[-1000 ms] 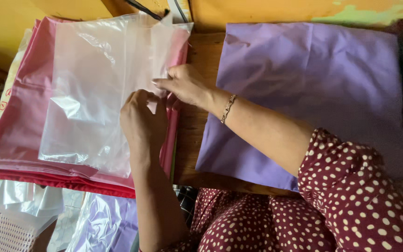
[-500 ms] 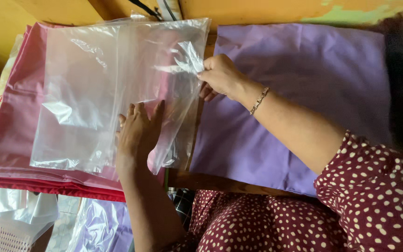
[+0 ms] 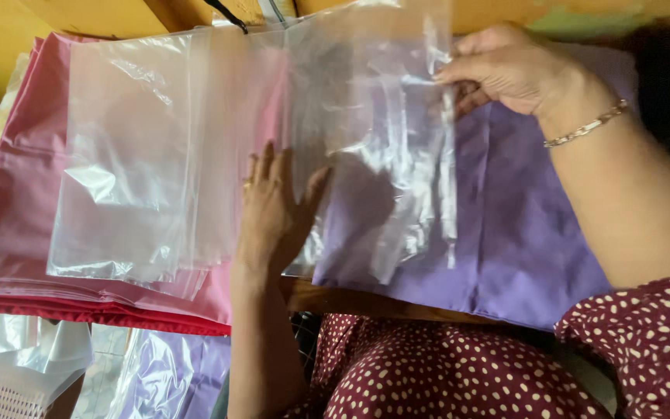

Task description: The person cleans a purple cloth with a duster, selects a plastic bag from a stack, and places the cloth inside the bag.

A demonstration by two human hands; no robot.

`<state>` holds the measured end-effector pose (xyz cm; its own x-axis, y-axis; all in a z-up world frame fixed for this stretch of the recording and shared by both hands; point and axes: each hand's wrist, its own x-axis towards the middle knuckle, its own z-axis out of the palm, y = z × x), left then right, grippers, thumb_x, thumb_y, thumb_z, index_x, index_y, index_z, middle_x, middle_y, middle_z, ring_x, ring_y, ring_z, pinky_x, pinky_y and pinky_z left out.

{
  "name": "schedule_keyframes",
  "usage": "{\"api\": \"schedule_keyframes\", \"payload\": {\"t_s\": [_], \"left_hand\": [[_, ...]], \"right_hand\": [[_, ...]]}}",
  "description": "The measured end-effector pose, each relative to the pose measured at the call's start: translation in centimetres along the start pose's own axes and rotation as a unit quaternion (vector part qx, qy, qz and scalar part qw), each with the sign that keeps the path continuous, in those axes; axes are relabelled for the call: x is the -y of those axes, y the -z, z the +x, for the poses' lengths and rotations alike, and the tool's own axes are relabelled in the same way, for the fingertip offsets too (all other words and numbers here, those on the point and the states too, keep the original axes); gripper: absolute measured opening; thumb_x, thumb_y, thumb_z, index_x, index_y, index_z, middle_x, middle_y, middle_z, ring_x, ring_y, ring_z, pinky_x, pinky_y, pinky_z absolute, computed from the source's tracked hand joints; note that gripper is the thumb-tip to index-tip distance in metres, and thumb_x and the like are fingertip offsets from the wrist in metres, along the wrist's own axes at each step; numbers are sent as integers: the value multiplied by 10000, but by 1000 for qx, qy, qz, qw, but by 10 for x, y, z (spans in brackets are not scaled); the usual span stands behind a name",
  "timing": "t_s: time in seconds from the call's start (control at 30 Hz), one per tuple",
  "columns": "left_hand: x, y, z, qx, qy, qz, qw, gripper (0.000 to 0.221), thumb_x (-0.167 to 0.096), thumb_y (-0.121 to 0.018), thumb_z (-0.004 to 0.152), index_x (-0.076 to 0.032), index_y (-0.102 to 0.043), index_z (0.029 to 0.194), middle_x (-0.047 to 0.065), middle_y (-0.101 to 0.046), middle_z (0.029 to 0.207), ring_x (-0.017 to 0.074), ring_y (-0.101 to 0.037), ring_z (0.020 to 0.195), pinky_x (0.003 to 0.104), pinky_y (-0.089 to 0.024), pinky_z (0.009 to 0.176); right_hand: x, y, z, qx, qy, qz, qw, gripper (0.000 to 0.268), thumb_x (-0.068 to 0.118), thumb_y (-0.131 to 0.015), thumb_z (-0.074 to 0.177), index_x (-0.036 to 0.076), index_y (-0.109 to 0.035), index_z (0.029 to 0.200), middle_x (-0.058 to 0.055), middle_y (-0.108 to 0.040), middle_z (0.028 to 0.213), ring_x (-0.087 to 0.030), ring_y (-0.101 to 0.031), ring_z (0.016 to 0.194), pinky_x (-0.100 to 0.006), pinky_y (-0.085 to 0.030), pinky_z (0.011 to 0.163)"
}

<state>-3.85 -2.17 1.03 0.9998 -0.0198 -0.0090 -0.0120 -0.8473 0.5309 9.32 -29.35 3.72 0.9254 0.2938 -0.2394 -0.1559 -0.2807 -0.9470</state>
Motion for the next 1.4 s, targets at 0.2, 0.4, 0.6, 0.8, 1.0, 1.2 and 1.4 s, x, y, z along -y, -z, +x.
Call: {"api": "schedule_keyframes", "payload": {"t_s": [0.2,0.4,0.6,0.8,1.0,1.2,1.4], "left_hand": [[-71,-25,-25,93,-198,-175,960,1007,-643,-414,752,49,-129,1425,243,-77,1531,426,-281,1349,551,-298,1023],[-84,-73,-18,-32,-260,-218,940,660,-355,-465,907,92,-272,1353,307,-419,1369,441,-475,1226,486,-442,963],[-77,-54,-14,-73,-315,-298,898,175,-35,-469,932,2,-509,766,89,-527,660,192,-474,540,335,-373,515],[-41,-23,-10,-195,-158,-330,910,154,13,-525,884,4,-630,997,127,-700,926,198,-719,773,273,-648,602],[58,57,-3,-485,-201,-5,851,160,114,-510,1036,60,-657,1001,141,-659,767,174,-508,499,283,-386,445],[186,91,17,-293,100,189,932,250,-263,-751,871,-144,-755,1090,16,-694,764,310,-631,691,462,-470,606],[138,104,-36,-369,177,139,902,442,-411,-761,1092,-12,-576,1138,131,-642,1079,335,-616,815,539,-443,523]], "right_hand": [[-21,13,-16,16,42,101,994,128,110,-695,784,113,-641,900,-14,-657,763,-129,-623,581,-295,-561,485],[-9,-13,-62,46,108,171,978,88,137,-694,811,81,-651,863,-60,-635,709,-183,-641,590,-285,-576,490],[-28,22,-63,30,146,171,974,183,238,-584,936,76,-592,853,-102,-631,762,-210,-599,583,-327,-539,506],[-71,43,-46,-151,-26,37,987,149,-30,-602,868,61,-486,847,-130,-567,720,-265,-650,577,-350,-580,516],[-101,56,-31,-170,17,13,985,167,-104,-562,857,3,-488,962,-218,-570,702,-305,-637,562,-383,-573,497],[-105,51,-25,-154,-6,-19,988,113,-59,-552,894,18,-498,958,-218,-616,835,-339,-653,609,-357,-543,498],[-97,45,-33,-156,0,-26,987,96,-30,-583,896,22,-518,943,-184,-611,803,-294,-641,580,-337,-529,477]]}}
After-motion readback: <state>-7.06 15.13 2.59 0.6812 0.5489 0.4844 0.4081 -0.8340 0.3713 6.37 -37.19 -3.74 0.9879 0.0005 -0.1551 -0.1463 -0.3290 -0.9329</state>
